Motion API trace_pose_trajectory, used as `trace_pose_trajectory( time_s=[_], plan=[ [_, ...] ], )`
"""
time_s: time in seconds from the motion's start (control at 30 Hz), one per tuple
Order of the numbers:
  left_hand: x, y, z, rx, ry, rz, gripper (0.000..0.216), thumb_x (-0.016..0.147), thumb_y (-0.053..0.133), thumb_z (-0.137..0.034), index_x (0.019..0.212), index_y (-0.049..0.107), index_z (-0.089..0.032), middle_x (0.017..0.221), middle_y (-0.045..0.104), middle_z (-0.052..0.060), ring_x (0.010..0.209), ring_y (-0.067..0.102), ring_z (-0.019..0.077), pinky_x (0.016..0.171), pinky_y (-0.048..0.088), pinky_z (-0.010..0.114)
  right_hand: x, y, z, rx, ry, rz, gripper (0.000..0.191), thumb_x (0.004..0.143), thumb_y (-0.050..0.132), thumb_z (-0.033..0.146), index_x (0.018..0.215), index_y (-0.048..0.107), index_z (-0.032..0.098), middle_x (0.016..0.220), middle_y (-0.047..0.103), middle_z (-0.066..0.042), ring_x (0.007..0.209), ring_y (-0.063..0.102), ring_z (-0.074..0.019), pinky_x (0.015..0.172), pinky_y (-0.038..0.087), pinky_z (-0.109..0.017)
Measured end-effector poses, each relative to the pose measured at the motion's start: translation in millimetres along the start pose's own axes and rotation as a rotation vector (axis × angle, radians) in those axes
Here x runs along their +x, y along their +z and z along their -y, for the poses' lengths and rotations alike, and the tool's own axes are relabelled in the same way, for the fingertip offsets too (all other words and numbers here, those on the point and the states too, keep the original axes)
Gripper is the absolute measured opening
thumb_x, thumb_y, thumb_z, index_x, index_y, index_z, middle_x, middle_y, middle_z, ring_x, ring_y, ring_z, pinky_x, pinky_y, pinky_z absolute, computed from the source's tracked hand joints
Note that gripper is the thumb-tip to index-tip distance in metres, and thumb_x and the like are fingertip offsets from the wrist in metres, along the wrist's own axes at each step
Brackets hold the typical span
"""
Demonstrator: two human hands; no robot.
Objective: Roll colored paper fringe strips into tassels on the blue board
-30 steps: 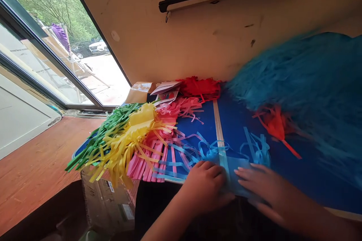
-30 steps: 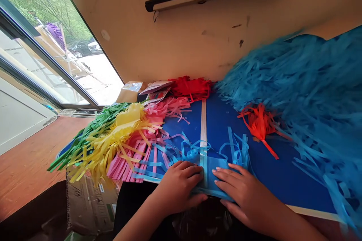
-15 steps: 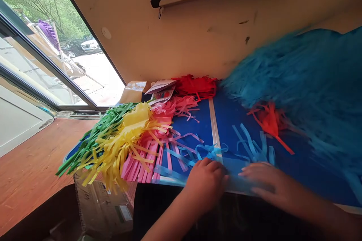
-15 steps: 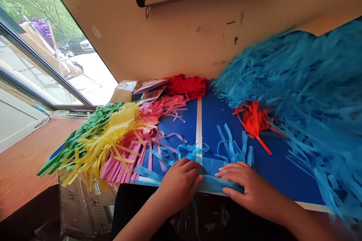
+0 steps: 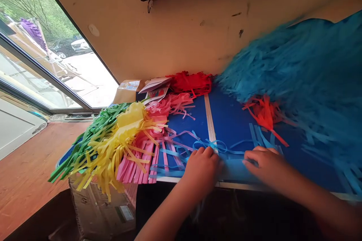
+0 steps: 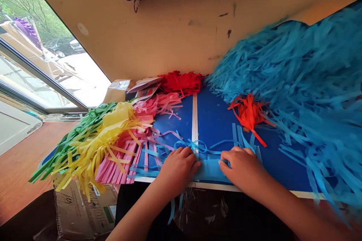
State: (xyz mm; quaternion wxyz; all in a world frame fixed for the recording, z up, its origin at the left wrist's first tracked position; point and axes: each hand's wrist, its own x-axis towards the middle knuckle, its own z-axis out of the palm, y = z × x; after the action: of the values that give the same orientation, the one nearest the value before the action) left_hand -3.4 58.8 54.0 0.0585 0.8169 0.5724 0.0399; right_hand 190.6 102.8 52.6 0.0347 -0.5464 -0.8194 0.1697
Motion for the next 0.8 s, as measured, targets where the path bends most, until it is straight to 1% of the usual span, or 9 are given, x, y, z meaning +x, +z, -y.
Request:
trace_pose_trajectory(
  time_s=[0.1,0.2,0.37,0.43,0.53,0.67,0.8],
  plan=[
    [1,-8,2,-0.05,-0.037,-0.03,0.028,0.093,0.036,-0.033,0.087,0.06,-0.02,0.092,0.058,0.004,0.089,0.05,0.021,0.078,0.041,0.038,-1,2,0,-0.038,0.022,0.002,0.028,0.079,0.038,0.032,0.062,0.058,0.023,0.072,0.06,-0.003,0.072,0.053,-0.0186,0.07,0.035,-0.032],
    [2,-11,5,-0.055,-0.046,-0.022,0.024,0.091,0.042,-0.034,0.086,0.06,-0.019,0.093,0.058,0.004,0.09,0.05,0.0216,0.078,0.04,0.038,-1,4,2,-0.098,0.004,-0.002,0.028,0.081,0.037,0.029,0.064,0.058,0.022,0.07,0.06,-0.003,0.076,0.053,-0.0194,0.07,0.034,-0.032],
    [6,-3,5,0.057,-0.064,-0.004,0.022,0.091,0.04,-0.025,0.088,0.061,-0.019,0.092,0.058,0.004,0.087,0.053,0.0207,0.077,0.042,0.036,1,4,8,-0.159,0.007,0.02,0.024,0.082,0.039,0.025,0.067,0.056,0.021,0.07,0.061,-0.003,0.079,0.052,-0.0205,0.069,0.031,-0.031],
    [9,2,4,0.122,-0.062,-0.015,0.021,0.091,0.041,-0.024,0.09,0.061,-0.018,0.09,0.058,0.005,0.086,0.054,0.0215,0.074,0.044,0.036,2,4,9,-0.186,0.015,0.015,0.02,0.082,0.04,0.024,0.069,0.056,0.021,0.071,0.062,-0.003,0.081,0.051,-0.0213,0.069,0.03,-0.032],
    [13,7,2,0.178,-0.054,-0.02,0.02,0.091,0.042,-0.023,0.091,0.061,-0.017,0.089,0.059,0.007,0.085,0.056,0.0223,0.071,0.045,0.035,3,4,10,-0.225,0.027,0.032,0.02,0.083,0.039,0.023,0.07,0.055,0.02,0.073,0.062,-0.002,0.083,0.051,-0.0221,0.069,0.03,-0.033],
    [19,8,1,0.196,-0.077,0.04,0.022,0.092,0.039,-0.021,0.093,0.06,-0.015,0.089,0.059,0.008,0.083,0.057,0.022,0.067,0.047,0.033,4,3,15,-0.286,0.048,0.065,0.023,0.086,0.036,0.023,0.076,0.056,0.019,0.076,0.063,-0.004,0.087,0.051,-0.0238,0.07,0.03,-0.034],
    [24,5,0,0.205,-0.078,0.101,0.02,0.092,0.039,-0.019,0.095,0.058,-0.014,0.092,0.059,0.008,0.083,0.058,0.0207,0.068,0.047,0.031,6,2,18,-0.327,0.07,0.087,0.026,0.087,0.033,0.021,0.081,0.057,0.017,0.081,0.064,-0.006,0.091,0.052,-0.0256,0.07,0.032,-0.035]
  ],
)
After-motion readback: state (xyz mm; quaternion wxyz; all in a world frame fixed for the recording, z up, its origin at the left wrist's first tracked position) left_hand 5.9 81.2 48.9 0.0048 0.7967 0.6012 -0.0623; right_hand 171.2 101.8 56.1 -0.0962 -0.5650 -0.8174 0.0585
